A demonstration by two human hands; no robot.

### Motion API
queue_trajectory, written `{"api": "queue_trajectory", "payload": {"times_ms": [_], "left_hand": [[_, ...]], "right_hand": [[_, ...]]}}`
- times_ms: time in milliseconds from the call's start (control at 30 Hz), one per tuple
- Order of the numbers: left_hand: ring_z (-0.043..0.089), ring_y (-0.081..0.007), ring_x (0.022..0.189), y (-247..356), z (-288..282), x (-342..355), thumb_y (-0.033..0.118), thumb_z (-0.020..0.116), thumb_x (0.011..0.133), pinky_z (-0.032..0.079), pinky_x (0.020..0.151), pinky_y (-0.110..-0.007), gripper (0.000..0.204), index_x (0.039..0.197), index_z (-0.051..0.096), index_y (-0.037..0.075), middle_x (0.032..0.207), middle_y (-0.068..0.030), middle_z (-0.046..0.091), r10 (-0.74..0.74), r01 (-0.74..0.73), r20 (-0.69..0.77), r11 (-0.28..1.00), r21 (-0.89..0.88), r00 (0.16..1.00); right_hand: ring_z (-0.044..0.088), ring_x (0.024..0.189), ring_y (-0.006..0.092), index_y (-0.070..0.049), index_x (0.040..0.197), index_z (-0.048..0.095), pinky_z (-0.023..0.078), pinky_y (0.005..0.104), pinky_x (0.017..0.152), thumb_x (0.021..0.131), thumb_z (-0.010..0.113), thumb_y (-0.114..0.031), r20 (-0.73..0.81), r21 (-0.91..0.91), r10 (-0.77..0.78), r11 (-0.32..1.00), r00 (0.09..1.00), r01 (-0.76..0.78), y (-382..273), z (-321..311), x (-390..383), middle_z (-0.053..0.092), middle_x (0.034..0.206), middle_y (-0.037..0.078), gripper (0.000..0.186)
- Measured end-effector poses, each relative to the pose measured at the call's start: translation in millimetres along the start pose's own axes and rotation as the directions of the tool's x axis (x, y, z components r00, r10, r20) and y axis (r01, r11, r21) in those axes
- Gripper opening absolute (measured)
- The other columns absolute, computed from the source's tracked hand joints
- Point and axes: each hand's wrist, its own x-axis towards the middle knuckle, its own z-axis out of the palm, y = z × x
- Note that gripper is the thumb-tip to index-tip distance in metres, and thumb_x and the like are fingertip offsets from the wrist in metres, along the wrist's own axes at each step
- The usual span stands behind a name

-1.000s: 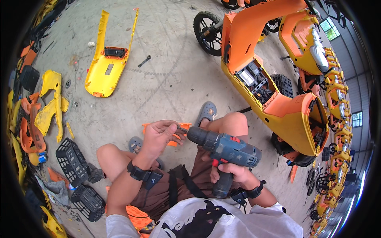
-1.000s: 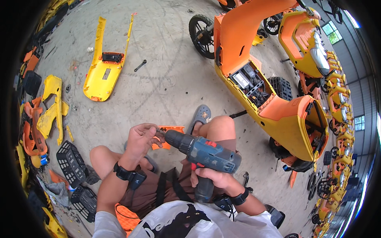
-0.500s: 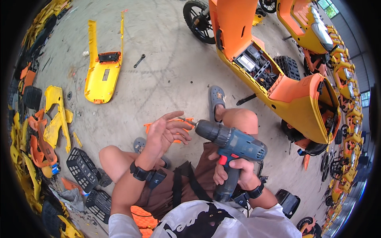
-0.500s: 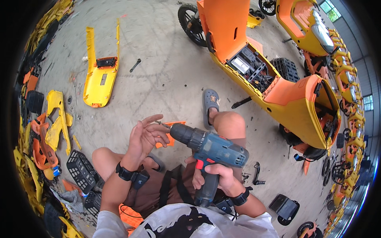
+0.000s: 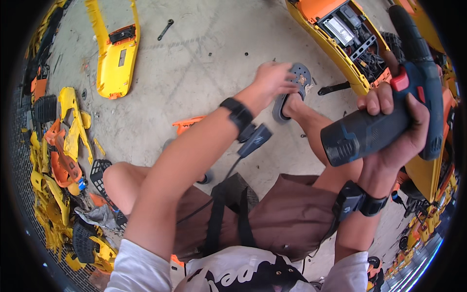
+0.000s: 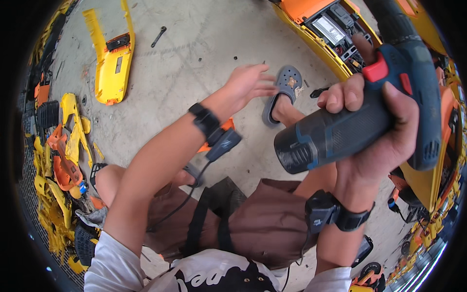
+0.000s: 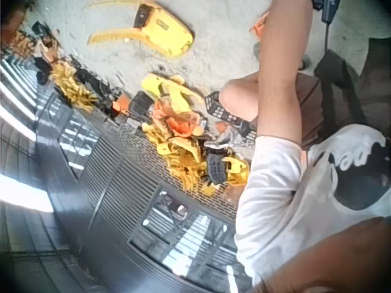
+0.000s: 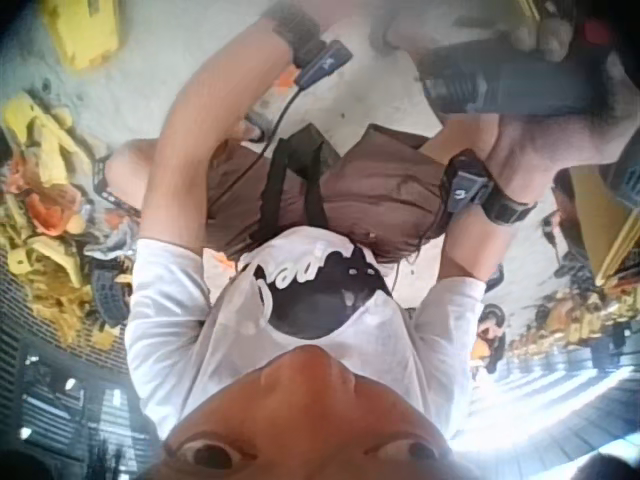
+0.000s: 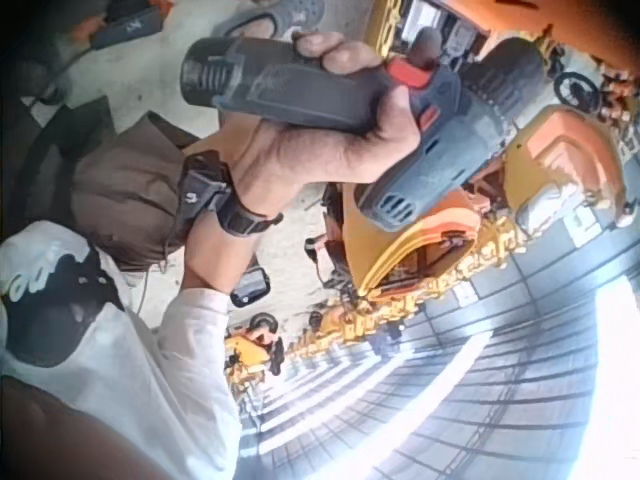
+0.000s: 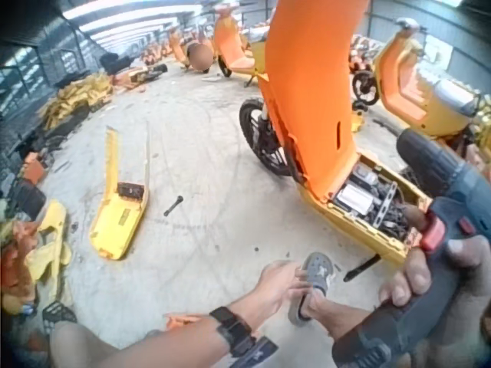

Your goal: The person wipes down an orange plastic panel with a cloth, then picks up a drill and secures several screws into a scooter frame.

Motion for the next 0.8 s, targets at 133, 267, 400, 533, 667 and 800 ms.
{"api": "queue_trajectory", "payload": {"times_ms": [133,267,400,533,667,800], "left_hand": [[0.063,-0.0312,0.095,-6,40,108,0.023,0.06,0.094,0.057,0.078,-0.043,0.061,0.134,0.03,-0.012,0.12,-0.0233,0.052,0.07,-0.065,-0.057,0.994,0.091,0.996],[0.058,-0.0279,0.107,5,75,179,0.03,0.071,0.087,0.056,0.082,-0.046,0.075,0.134,0.032,-0.013,0.12,-0.0189,0.053,0.161,-0.125,-0.167,0.97,0.208,0.973],[0.056,-0.0297,0.114,12,90,229,0.027,0.077,0.081,0.051,0.091,-0.052,0.06,0.121,0.051,-0.008,0.119,-0.0173,0.058,0.256,-0.228,-0.14,0.955,0.191,0.956],[0.057,-0.0309,0.113,15,83,251,0.019,0.079,0.078,0.05,0.093,-0.055,0.05,0.117,0.056,-0.001,0.117,-0.0166,0.061,0.132,-0.128,-0.033,0.987,0.097,0.991],[0.06,-0.0313,0.11,14,75,255,0.014,0.08,0.076,0.049,0.096,-0.056,0.054,0.12,0.053,0.0,0.116,-0.0166,0.062,0.059,-0.054,0.076,0.996,-0.072,0.995],[0.06,-0.0345,0.109,13,72,261,0.011,0.081,0.075,0.051,0.095,-0.054,0.057,0.121,0.05,-0.001,0.118,-0.019,0.059,0.031,-0.012,0.126,0.989,-0.151,0.992]], "right_hand": [[0.049,0.063,0.0175,0.009,0.143,0.028,0.046,0.0339,0.072,0.089,0.046,-0.029,-0.113,-0.078,0.058,0.995,0.992,-0.067,9,-29,26,0.044,0.066,0.004,0.068],[0.049,0.053,0.0197,0.013,0.132,0.042,0.048,0.0321,0.062,0.085,0.047,-0.029,-0.411,-0.291,0.073,0.934,0.909,-0.206,14,-38,39,0.045,0.058,0.007,0.063],[0.048,0.042,0.0207,0.016,0.129,0.043,0.048,0.0313,0.049,0.081,0.05,-0.03,-0.529,-0.191,0.105,0.952,0.842,-0.239,11,-39,49,0.046,0.052,0.009,0.067],[0.049,0.037,0.0199,0.017,0.128,0.039,0.049,0.0306,0.042,0.079,0.054,-0.027,-0.638,-0.138,0.007,0.983,0.77,-0.124,13,-34,56,0.052,0.055,0.014,0.067],[0.053,0.04,0.0203,0.018,0.127,0.034,0.053,0.0317,0.041,0.079,0.056,-0.021,-0.619,-0.147,0.023,0.978,0.785,-0.145,9,-43,55,0.064,0.083,0.024,0.066],[0.054,0.04,0.0213,0.017,0.127,0.035,0.052,0.0328,0.041,0.079,0.056,-0.023,-0.69,-0.12,0.008,0.985,0.723,-0.125,13,-31,64,0.062,0.072,0.021,0.066]]}}
